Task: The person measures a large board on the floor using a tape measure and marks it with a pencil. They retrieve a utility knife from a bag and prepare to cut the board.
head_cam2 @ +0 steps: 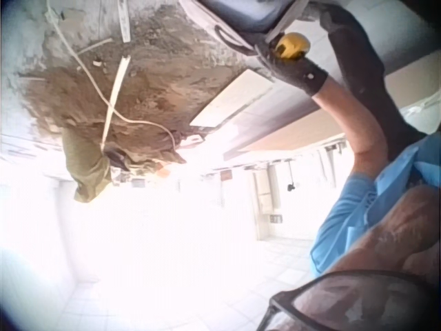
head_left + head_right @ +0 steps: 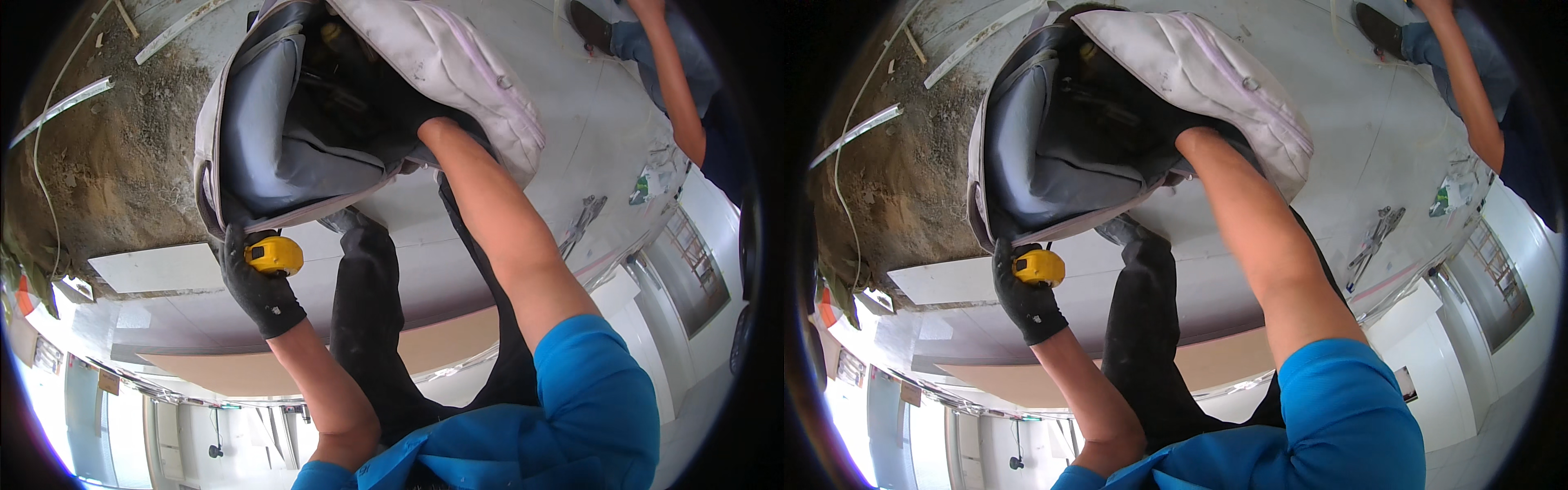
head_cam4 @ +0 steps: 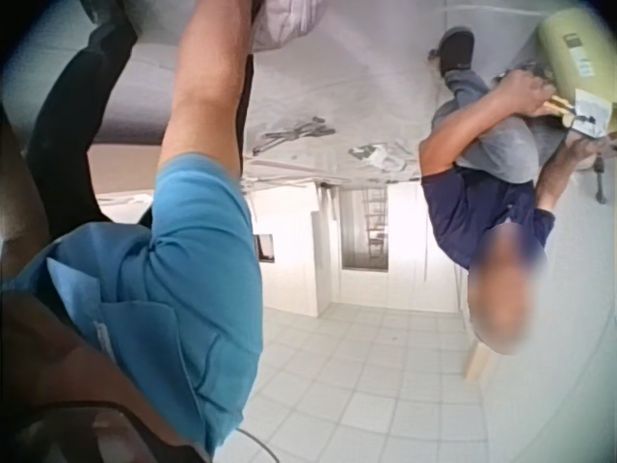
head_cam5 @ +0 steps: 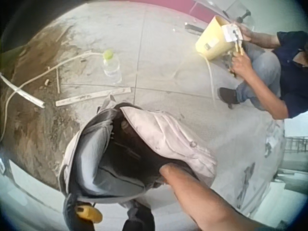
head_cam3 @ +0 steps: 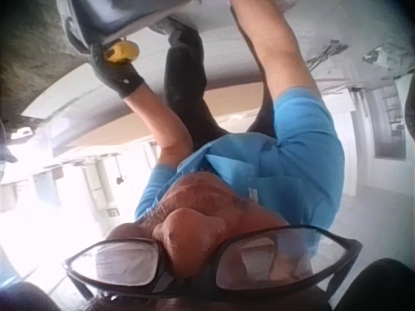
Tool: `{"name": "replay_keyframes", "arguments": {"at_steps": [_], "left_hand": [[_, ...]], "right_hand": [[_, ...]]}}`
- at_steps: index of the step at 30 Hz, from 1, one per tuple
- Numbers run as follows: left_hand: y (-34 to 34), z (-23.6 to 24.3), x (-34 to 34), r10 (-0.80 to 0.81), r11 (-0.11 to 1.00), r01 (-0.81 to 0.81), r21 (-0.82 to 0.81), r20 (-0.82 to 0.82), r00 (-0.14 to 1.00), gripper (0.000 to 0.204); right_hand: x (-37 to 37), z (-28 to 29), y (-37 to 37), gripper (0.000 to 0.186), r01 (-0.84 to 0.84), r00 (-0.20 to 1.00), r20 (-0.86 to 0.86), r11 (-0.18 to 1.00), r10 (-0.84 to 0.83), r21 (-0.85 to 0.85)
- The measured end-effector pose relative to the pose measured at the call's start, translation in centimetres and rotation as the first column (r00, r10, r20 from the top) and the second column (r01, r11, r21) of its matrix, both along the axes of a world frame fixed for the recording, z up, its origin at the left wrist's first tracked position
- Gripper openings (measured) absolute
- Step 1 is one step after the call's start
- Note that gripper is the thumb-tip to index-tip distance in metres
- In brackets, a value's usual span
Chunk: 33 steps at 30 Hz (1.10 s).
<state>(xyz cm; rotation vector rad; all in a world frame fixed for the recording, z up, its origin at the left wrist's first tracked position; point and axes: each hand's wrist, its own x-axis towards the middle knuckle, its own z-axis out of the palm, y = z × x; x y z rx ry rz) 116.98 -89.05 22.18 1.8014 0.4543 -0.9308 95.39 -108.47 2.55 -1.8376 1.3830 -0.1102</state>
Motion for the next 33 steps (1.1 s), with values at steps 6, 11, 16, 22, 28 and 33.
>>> {"name": "replay_keyframes", "arguments": {"at_steps": [6,11,16,22,28,33], "left_hand": [[-0.1,0.2,0.1,-0.018,1.0,0.017,0.02,0.04,0.999,0.022],[-1.0,0.6,0.0,-0.032,0.999,0.032,0.033,0.018,0.999,0.021],[-0.2,0.4,0.7,-0.026,0.999,0.025,-0.031,-0.021,0.999,0.02],[0.4,0.2,1.2,-0.037,0.999,0.036,-0.022,-0.04,0.999,0.025],[0.1,-0.3,1.3,-0.02,1.0,0.02,-0.01,-0.044,0.999,0.02],[0.5,-0.5,1.4,-0.013,0.999,0.013,0.033,-0.006,1.0,0.018]], "right_hand": [[-1.9,2.2,1.2,0.059,-0.135,0.991,0.015,0.99,0.136,-0.033],[0.6,5.4,5.7,0.061,-0.23,0.973,0.008,0.972,0.231,-0.039],[2.8,4.2,6.2,0.064,-0.124,0.987,-0.076,0.967,0.144,0.222],[-2.5,7.1,4.8,0.061,-0.156,0.979,-0.122,0.984,0.166,0.088],[-5.4,8.5,1.6,0.059,-0.201,0.967,-0.175,0.978,0.187,-0.064],[-2.7,10.7,2.0,0.057,-0.248,0.955,-0.21,0.951,0.209,-0.184]]}}
